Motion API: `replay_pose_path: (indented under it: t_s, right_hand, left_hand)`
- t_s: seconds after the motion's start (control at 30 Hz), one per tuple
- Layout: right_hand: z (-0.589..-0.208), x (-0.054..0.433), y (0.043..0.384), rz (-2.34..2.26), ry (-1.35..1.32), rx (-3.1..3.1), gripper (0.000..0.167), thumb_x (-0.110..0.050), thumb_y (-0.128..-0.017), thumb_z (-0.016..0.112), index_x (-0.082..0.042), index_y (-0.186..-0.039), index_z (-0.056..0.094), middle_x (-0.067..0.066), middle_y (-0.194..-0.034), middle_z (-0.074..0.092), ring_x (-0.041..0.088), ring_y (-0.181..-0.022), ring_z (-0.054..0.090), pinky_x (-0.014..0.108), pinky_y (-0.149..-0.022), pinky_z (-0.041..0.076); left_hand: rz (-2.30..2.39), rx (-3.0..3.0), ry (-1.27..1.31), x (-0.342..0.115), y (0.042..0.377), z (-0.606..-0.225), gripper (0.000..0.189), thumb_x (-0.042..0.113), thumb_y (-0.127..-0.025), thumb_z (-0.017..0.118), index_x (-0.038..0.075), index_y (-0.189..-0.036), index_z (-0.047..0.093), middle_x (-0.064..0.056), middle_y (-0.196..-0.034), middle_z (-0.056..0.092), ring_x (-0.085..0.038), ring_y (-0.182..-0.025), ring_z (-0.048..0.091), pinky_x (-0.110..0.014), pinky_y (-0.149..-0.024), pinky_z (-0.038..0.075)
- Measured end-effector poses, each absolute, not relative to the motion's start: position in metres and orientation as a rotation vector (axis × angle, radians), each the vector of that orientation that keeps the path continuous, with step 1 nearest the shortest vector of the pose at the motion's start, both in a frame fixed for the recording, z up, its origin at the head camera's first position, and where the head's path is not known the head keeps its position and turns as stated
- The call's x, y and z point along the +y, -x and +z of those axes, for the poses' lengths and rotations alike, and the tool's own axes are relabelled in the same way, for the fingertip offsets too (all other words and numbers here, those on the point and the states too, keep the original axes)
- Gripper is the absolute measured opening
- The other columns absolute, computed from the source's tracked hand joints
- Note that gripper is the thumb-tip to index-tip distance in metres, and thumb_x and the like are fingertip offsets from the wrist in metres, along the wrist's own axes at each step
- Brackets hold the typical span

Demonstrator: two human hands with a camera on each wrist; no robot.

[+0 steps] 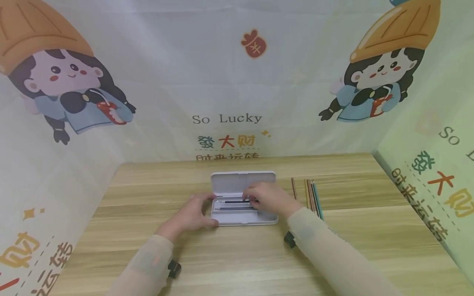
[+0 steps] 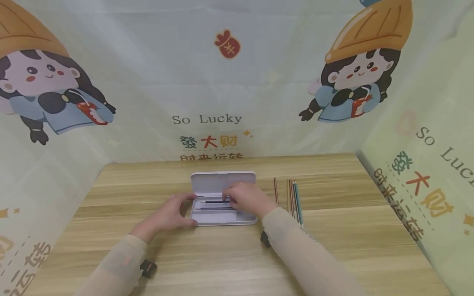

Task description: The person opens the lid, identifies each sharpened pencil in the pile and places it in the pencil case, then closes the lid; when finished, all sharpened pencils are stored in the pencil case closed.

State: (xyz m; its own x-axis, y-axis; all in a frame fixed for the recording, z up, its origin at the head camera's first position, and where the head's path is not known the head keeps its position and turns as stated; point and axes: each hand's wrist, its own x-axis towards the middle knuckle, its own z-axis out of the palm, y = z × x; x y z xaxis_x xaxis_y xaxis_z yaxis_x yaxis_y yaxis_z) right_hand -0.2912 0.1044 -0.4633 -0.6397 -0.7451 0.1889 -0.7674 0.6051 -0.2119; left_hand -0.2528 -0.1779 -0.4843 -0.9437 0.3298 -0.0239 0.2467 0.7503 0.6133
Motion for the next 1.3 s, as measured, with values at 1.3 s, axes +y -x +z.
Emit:
replay_pose_path:
  t_s: [1.3]
  right_hand:
    - [-0.458,0.115,0.279,0.584,-1.104,-2.865,0.017,-0.015,-0.093,0.073,-0.014,-0.11,0.077,-0.002,-0.105,0.078,0.014,-0.095,0.071,0.033,-0.086,0.06]
  left_hand:
    - [0.928,2.828,-0.489,-0.178,0.254,-0.484,0.084,0.024,-0.069,0.092,0.003,-0.142,0.057,-0.017,-0.146,0.059,-0.038,-0.137,0.052,-0.055,-0.121,0.038]
